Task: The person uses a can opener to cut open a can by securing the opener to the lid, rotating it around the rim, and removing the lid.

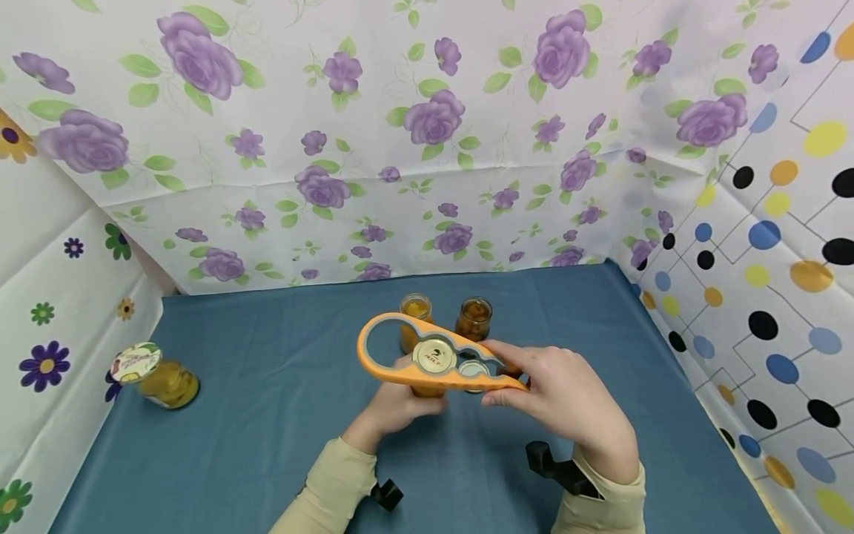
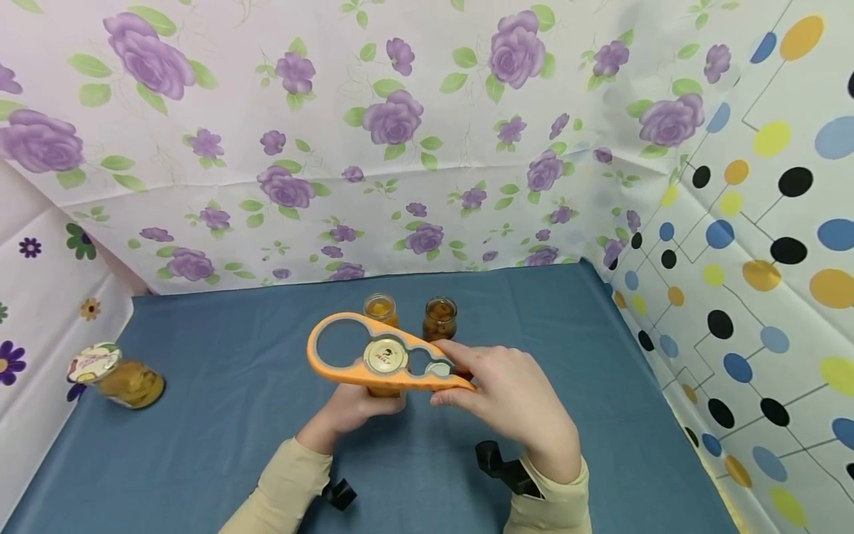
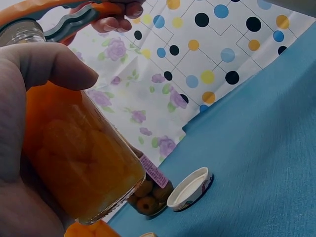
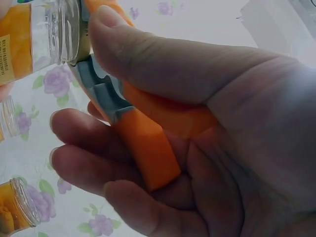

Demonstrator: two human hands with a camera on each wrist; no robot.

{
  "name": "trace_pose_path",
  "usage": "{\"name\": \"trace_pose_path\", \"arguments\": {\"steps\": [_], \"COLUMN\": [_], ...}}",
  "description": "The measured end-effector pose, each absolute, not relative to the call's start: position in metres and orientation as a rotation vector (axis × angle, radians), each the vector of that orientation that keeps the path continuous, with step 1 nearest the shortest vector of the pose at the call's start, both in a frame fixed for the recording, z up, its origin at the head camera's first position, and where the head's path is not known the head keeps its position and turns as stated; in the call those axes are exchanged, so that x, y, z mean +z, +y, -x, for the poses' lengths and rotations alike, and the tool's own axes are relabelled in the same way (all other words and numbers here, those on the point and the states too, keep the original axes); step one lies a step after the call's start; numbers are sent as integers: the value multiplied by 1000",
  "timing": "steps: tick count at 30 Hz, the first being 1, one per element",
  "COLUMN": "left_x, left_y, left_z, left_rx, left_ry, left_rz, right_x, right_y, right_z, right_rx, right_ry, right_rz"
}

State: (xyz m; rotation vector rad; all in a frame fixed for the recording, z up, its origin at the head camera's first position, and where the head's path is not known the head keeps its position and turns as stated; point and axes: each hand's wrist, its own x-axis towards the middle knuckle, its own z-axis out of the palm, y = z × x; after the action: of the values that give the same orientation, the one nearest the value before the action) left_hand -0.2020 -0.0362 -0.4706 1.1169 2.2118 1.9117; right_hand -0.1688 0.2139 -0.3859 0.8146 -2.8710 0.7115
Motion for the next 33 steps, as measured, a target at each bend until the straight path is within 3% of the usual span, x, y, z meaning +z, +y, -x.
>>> {"name": "trace_pose_path", "arguments": {"steps": [20, 33], "left_x": [-473, -470], "left_y": [-49, -63], "left_z": [209, 218], "left_rx": [2002, 2037], "left_ry": [2172, 2253], "left_rz": [-865, -832], "right_x": [-385, -384], "right_y": [215, 215], "right_z": [169, 170], "right_rx": [783, 788], "right_ry": [-2708, -2702], "right_rz": [-795, -736]}}
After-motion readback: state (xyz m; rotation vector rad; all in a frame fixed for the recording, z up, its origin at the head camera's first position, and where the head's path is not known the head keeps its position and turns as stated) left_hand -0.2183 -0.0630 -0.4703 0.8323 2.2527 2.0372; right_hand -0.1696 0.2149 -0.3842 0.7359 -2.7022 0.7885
